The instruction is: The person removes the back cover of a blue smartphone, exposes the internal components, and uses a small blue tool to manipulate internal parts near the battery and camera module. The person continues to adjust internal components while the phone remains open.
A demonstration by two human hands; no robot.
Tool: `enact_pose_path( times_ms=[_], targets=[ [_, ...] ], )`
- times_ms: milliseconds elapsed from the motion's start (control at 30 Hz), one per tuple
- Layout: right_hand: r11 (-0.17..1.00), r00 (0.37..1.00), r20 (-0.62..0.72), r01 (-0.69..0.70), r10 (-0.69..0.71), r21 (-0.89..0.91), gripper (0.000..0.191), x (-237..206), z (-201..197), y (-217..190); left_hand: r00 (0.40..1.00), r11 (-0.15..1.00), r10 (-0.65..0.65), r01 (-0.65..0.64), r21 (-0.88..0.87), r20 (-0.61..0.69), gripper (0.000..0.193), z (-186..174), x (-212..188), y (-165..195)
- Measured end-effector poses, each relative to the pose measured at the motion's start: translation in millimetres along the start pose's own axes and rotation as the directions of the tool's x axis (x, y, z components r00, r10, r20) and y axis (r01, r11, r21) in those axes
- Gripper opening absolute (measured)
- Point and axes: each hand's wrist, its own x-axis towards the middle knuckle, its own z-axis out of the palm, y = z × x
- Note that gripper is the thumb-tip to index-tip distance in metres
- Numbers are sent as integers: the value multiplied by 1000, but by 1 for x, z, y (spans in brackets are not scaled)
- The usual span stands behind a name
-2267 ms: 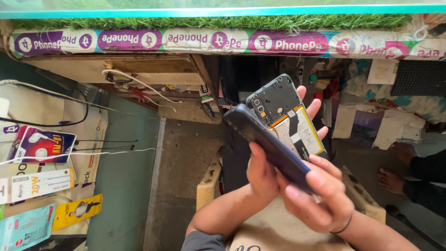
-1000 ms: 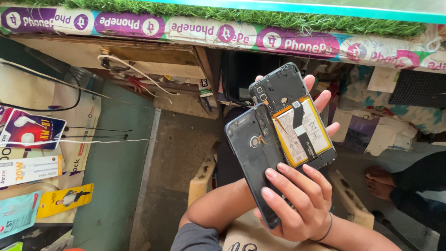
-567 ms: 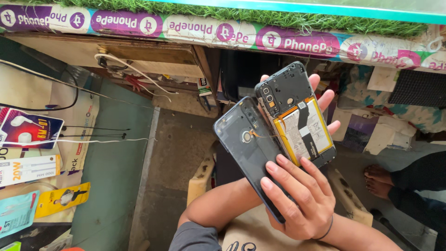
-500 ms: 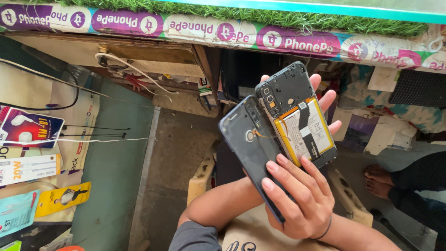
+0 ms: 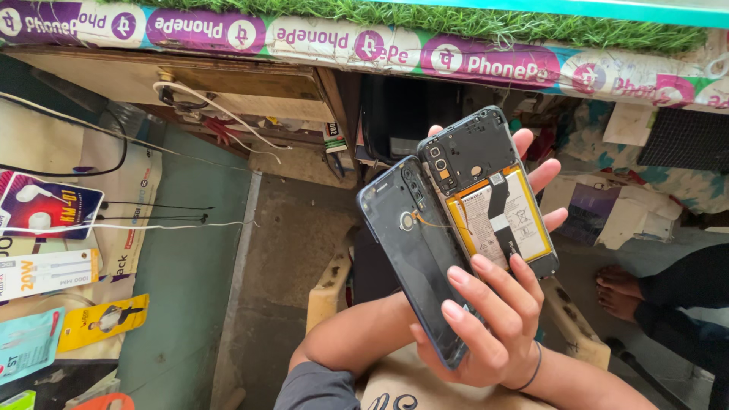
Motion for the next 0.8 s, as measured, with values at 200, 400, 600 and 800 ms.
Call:
enact_pose_path(
  times_ms=[200,400,600,800],
  targets=[
    [989,929,-369,39,17,146,45,-19,20,19,987,991,72,-53,-127,143,63,16,-4,13],
    [974,953,-281,-51,114,222,42,-32,40,90,991,991,129,-130,-21,-39,64,19,-36,61],
    [944,954,56,-298,293,142,49,-23,124,152,972,977,208,-200,78,-112,62,29,-58,88],
    [973,976,-23,-218,217,-79,54,76,237,223,951,974,224,-208,92,-212,59,30,-86,120]
  ],
)
